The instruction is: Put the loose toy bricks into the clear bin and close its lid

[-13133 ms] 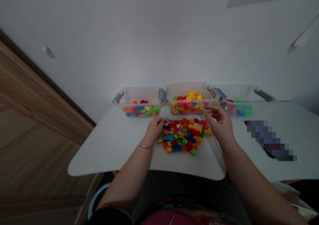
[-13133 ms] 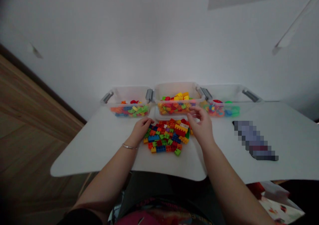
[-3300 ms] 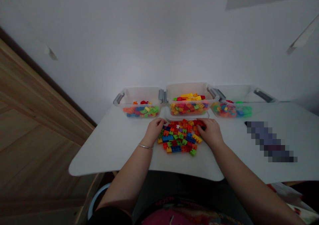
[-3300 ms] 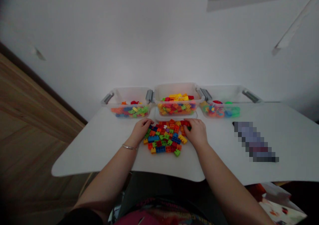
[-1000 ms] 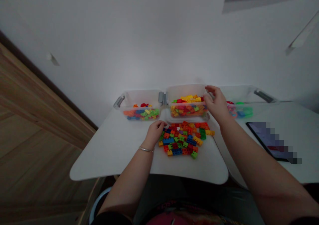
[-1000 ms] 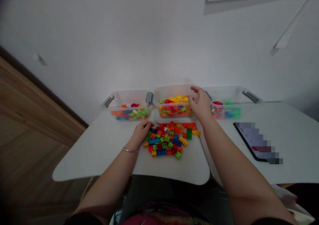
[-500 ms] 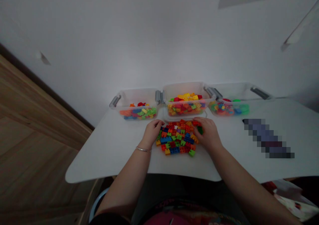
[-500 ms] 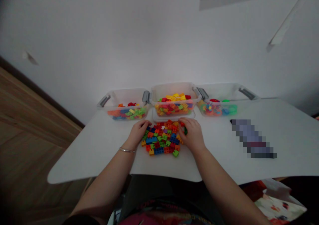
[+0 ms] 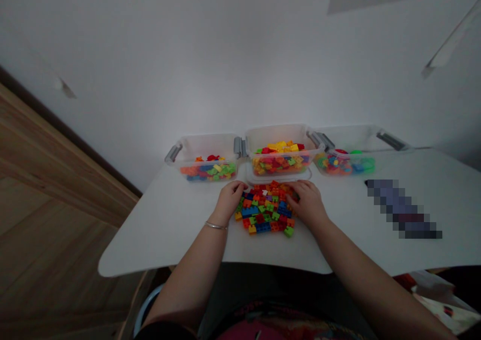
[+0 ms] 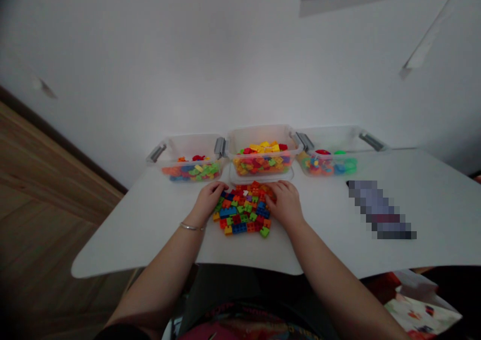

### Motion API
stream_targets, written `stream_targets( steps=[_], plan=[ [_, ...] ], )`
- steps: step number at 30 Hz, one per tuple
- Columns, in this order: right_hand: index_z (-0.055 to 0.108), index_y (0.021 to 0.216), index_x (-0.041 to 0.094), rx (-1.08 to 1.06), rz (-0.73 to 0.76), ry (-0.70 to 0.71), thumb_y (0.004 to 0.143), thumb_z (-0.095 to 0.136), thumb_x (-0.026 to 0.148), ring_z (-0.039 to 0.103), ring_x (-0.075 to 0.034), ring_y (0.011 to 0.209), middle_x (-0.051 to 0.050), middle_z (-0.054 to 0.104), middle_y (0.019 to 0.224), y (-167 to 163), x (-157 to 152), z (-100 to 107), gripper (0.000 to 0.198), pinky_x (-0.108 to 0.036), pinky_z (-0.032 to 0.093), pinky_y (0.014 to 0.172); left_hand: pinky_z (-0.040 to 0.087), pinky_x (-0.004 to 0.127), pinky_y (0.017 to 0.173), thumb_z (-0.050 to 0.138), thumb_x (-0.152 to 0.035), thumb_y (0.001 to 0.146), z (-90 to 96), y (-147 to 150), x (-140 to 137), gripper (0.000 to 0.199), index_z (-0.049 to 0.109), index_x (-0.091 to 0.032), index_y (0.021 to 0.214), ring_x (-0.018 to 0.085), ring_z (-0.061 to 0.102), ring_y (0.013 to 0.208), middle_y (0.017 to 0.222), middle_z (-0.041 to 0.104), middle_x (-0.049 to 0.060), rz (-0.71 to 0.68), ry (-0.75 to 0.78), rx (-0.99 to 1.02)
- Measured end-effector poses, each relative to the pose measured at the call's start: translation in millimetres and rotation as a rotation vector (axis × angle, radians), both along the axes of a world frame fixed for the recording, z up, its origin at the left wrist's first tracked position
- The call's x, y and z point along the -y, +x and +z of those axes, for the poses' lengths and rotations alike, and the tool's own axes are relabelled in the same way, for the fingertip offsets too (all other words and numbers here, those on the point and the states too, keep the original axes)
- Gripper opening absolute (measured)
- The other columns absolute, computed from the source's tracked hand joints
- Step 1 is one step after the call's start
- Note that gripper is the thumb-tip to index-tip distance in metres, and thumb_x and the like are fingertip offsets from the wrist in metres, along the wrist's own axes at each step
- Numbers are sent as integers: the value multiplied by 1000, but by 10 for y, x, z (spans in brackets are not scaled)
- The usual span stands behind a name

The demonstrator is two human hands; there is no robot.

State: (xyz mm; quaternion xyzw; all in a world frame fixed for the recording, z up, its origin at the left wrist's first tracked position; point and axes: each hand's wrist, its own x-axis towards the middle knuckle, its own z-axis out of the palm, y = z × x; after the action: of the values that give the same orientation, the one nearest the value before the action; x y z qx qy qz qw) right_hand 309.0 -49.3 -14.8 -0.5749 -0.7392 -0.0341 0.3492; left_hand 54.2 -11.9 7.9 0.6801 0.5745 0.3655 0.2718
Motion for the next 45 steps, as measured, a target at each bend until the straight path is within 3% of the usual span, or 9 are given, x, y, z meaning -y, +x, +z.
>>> stream_targets(
  steps=[5,11,14,20,25,29,36,42,45],
  plan=[
    [69,94,24,-44,-75,-2,77,60,30,59,-31,98,-9,71,93,-9,-2,12,20,-50,46,89,49,29,82,43,-31,85,22,5,9,30,70,-19,79,19,64,86,87,73,3,-9,7,-7],
    [65,80,25,-100,-39,10,79,57,29,61,-28,90,-7,70,86,12,-12,5,9,-45,47,85,50,28,82,44,-31,84,33,9,14,29,70,-19,79,19,64,86,87,73,3,-4,9,-4],
    [62,79,24,-167,-42,81,80,57,30,61,-27,92,-7,70,88,29,-12,57,8,-45,46,87,49,28,81,44,-31,84,36,10,16,29,70,-19,79,19,64,86,87,73,3,-7,19,1],
    [58,78,25,-342,-104,335,81,56,35,62,-25,92,-6,70,89,124,-115,458,10,-46,44,91,49,28,81,44,-31,85,39,12,12,29,69,-19,79,19,64,87,87,72,4,-18,26,-17],
    [60,81,24,-347,-201,399,82,55,36,59,-24,93,-6,68,90,235,-408,869,13,-44,44,92,49,29,82,44,-32,85,30,7,10,29,69,-19,79,19,64,87,87,73,4,-16,16,-19],
    [66,85,20,-298,-262,326,82,55,36,59,-26,96,-9,69,94,259,-682,1021,20,-45,42,94,49,29,83,44,-32,85,19,-5,9,29,70,-19,79,19,65,87,88,73,4,-9,22,-7],
    [73,103,21,-121,-316,128,85,48,41,59,-30,104,-10,71,107,217,-911,1011,37,-48,41,95,49,29,81,43,-31,84,32,-6,19,29,69,-19,78,19,64,86,86,72,3,-8,17,5],
    [73,100,19,213,-291,-7,89,41,46,56,-33,110,-13,71,108,225,-931,1023,43,-67,17,107,49,29,81,44,-31,84,38,-1,23,29,70,-19,78,20,65,87,87,73,4,-17,22,3],
    [71,105,18,203,-268,-33,88,43,46,55,-33,111,-14,70,109,260,-965,1005,44,-69,16,107,49,29,81,44,-31,84,31,-2,17,29,70,-19,79,19,65,87,87,72,4,-14,14,6]
  ],
)
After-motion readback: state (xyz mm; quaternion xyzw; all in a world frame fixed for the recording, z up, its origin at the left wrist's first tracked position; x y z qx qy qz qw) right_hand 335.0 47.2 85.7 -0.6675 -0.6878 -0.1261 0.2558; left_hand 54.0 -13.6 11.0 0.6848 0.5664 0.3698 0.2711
